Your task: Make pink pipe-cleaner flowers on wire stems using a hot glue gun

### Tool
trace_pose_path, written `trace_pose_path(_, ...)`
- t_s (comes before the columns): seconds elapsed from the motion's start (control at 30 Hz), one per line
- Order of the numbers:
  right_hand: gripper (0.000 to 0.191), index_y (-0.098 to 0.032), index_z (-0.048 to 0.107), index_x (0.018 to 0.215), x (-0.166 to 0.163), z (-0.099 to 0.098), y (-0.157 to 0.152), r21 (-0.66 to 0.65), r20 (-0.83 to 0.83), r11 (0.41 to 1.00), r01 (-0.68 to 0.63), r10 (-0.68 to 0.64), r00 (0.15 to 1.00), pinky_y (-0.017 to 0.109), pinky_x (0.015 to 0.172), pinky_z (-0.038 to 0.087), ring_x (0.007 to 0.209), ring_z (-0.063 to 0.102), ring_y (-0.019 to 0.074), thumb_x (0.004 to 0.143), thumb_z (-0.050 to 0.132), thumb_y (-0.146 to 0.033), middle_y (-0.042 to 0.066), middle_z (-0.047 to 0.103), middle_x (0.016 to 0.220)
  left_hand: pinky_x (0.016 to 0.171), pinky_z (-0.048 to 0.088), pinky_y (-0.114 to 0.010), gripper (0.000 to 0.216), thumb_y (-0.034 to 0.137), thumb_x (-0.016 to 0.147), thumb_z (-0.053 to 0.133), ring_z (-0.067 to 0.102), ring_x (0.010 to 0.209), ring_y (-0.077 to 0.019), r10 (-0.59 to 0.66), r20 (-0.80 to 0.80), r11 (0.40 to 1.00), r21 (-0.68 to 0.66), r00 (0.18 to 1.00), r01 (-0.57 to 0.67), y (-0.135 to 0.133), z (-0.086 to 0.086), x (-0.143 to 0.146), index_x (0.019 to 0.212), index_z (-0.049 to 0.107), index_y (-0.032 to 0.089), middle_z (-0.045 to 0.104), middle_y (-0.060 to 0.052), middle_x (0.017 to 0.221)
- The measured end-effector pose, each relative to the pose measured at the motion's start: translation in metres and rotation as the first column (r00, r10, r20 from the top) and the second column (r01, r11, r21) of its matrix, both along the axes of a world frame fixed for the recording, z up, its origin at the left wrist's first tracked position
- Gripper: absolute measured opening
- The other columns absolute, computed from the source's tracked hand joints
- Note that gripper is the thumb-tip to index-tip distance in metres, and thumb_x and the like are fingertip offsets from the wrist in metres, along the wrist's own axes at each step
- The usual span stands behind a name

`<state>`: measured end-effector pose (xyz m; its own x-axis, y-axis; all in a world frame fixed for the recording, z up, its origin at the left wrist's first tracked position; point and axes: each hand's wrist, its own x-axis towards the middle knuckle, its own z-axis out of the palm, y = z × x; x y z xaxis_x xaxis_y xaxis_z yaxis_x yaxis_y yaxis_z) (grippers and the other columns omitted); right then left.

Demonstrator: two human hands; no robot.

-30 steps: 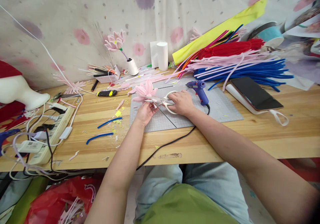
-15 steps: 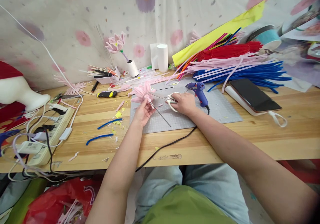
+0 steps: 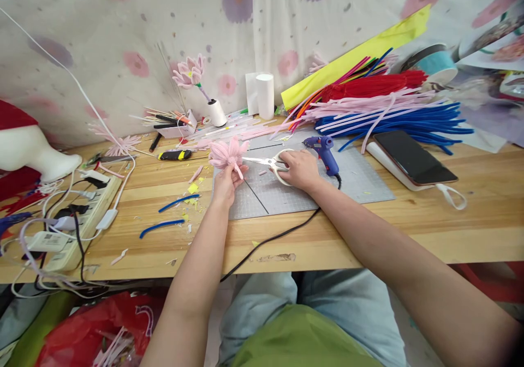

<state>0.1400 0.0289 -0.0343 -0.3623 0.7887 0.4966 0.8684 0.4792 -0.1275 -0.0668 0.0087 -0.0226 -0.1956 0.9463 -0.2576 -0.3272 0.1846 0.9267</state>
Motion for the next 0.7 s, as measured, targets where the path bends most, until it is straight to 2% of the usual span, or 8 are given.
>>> trace_pose_path(0.07,0.028,-0.018,0.058,0.085,0.0,0.0004,0.0,0.014,0.013,1.0,-0.02,0.02,1.0,0.031,0.067,0.022,0.079,0.054,0.0208,0.079,0.049,-0.044,0.007,0.065,0.082,0.076,0.049,-0.03,0.02,0.034,0.079,0.053,0.066,0.087,-0.0166,-0.024,0.034,1.0,0.003,0.999,0.024,-0.0002,0.0015,-0.0018,0.081,0.062,0.016,0.07,-0.005,0.081)
trace_pose_path(0.27,0.034,-0.018,0.058,0.093,-0.0007,-0.0011,0.0005,-0.005,0.085,0.998,-0.063,0.063,0.994,0.033,0.072,0.021,0.088,0.05,0.0246,0.079,0.05,-0.048,0.01,0.064,0.091,0.081,0.05,-0.033,0.015,0.028,0.081,0.052,0.065,0.075,-0.0132,-0.104,0.196,0.994,0.051,0.975,0.096,0.0004,0.0047,-0.0071,0.079,0.062,0.017,0.07,-0.004,0.075)
trace_pose_path(0.43,0.032,-0.018,0.058,0.093,-0.0001,-0.0025,0.001,-0.004,0.089,0.999,-0.049,0.05,0.995,0.034,0.072,0.021,0.088,0.049,0.0243,0.079,0.05,-0.046,0.01,0.063,0.091,0.081,0.05,-0.034,0.015,0.027,0.082,0.053,0.065,0.074,-0.0129,-0.134,0.2,0.99,0.08,0.971,0.12,0.0003,0.0025,-0.0043,0.08,0.063,0.016,0.07,-0.005,0.079)
trace_pose_path(0.7,0.031,-0.018,0.059,0.091,-0.0001,-0.0018,0.0032,0.011,0.123,0.998,-0.054,0.053,0.991,0.034,0.071,0.02,0.087,0.049,0.0242,0.077,0.051,-0.045,0.01,0.063,0.089,0.08,0.05,-0.032,0.014,0.022,0.083,0.053,0.065,0.069,-0.0119,-0.108,0.212,0.993,0.065,0.971,0.096,0.0018,-0.0034,0.0013,0.074,0.061,0.014,0.069,-0.004,0.074)
